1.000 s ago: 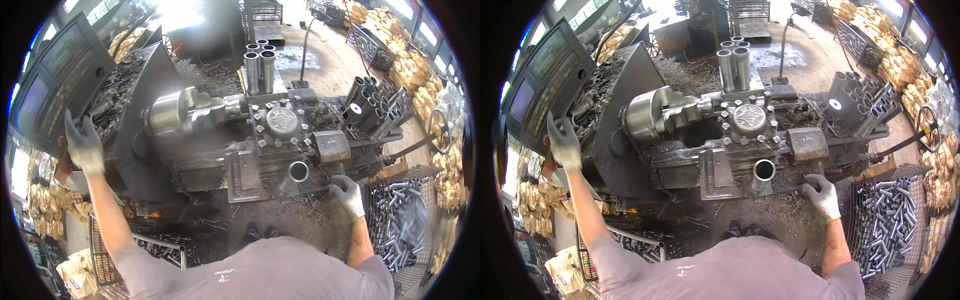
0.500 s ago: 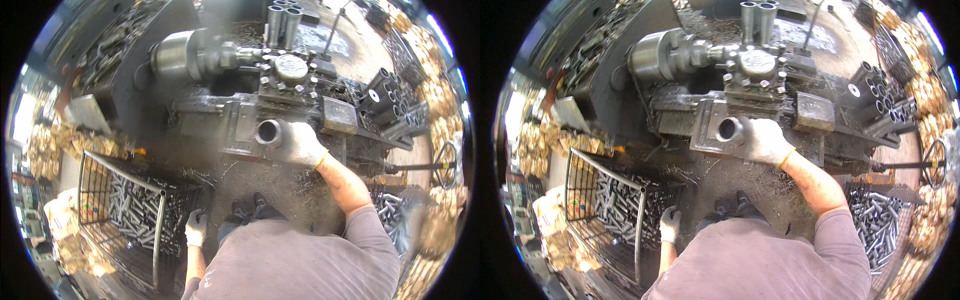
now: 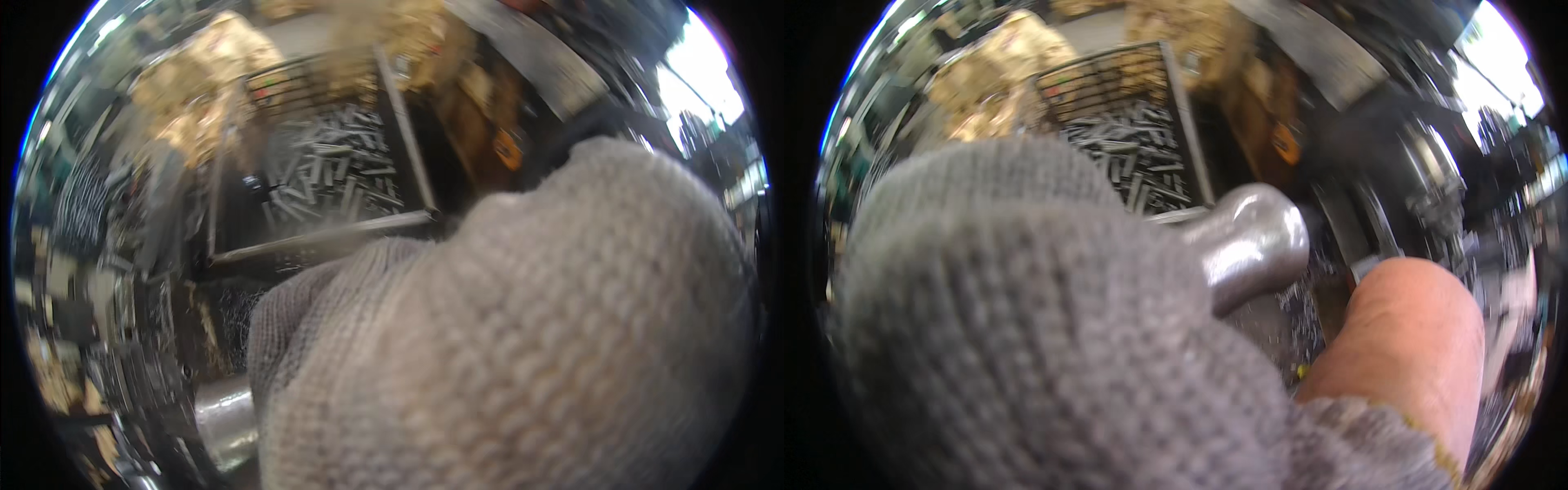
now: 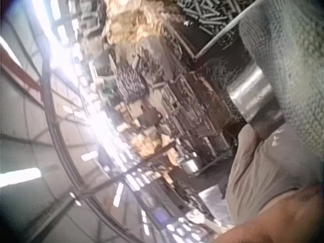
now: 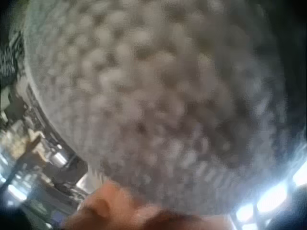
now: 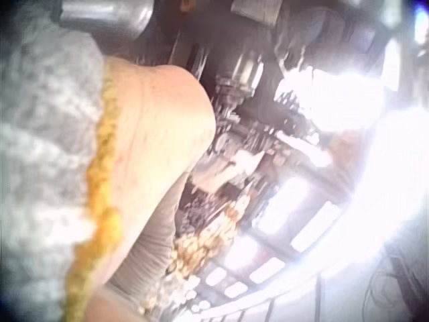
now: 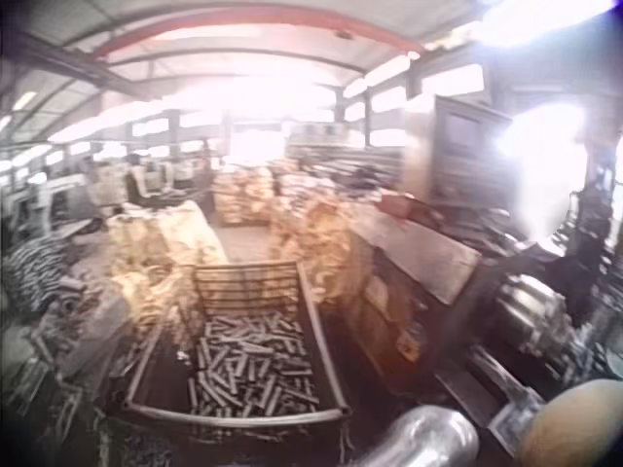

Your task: The person operates a metal turning machine, repeatedly loading cylindrical metal parts into the chuck, starting the machine, and removing finished parts. The person places the processed parts into a nearby wire basket.

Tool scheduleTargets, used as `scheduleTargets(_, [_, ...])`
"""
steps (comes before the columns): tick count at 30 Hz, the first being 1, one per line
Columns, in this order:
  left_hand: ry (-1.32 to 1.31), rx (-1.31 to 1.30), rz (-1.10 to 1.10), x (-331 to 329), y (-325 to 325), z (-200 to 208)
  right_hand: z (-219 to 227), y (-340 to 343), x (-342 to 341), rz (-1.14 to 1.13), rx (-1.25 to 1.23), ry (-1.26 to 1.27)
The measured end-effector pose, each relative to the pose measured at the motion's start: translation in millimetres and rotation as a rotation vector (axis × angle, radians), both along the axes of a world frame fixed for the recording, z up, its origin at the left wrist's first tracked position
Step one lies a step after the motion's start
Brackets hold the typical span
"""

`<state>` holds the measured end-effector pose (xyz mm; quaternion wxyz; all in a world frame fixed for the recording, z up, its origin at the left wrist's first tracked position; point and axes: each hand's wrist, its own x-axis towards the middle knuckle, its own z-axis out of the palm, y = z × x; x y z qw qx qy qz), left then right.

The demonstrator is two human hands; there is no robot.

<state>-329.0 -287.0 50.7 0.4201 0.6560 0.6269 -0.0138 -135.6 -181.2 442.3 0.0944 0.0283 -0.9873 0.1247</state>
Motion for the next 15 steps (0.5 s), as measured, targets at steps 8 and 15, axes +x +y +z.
scheduleTargets(8, [-0.196,-0.108,0.246,-86.1,-81.5,-31.2,-21.7,-18.2,-249.9,0.677,-0.010,0.011])
scheduleTargets(15, [-0.181,-0.190,0.793,-156.4,-187.8,-51.3,-31.1,-85.9,-389.2,1.169,-0.076,0.073])
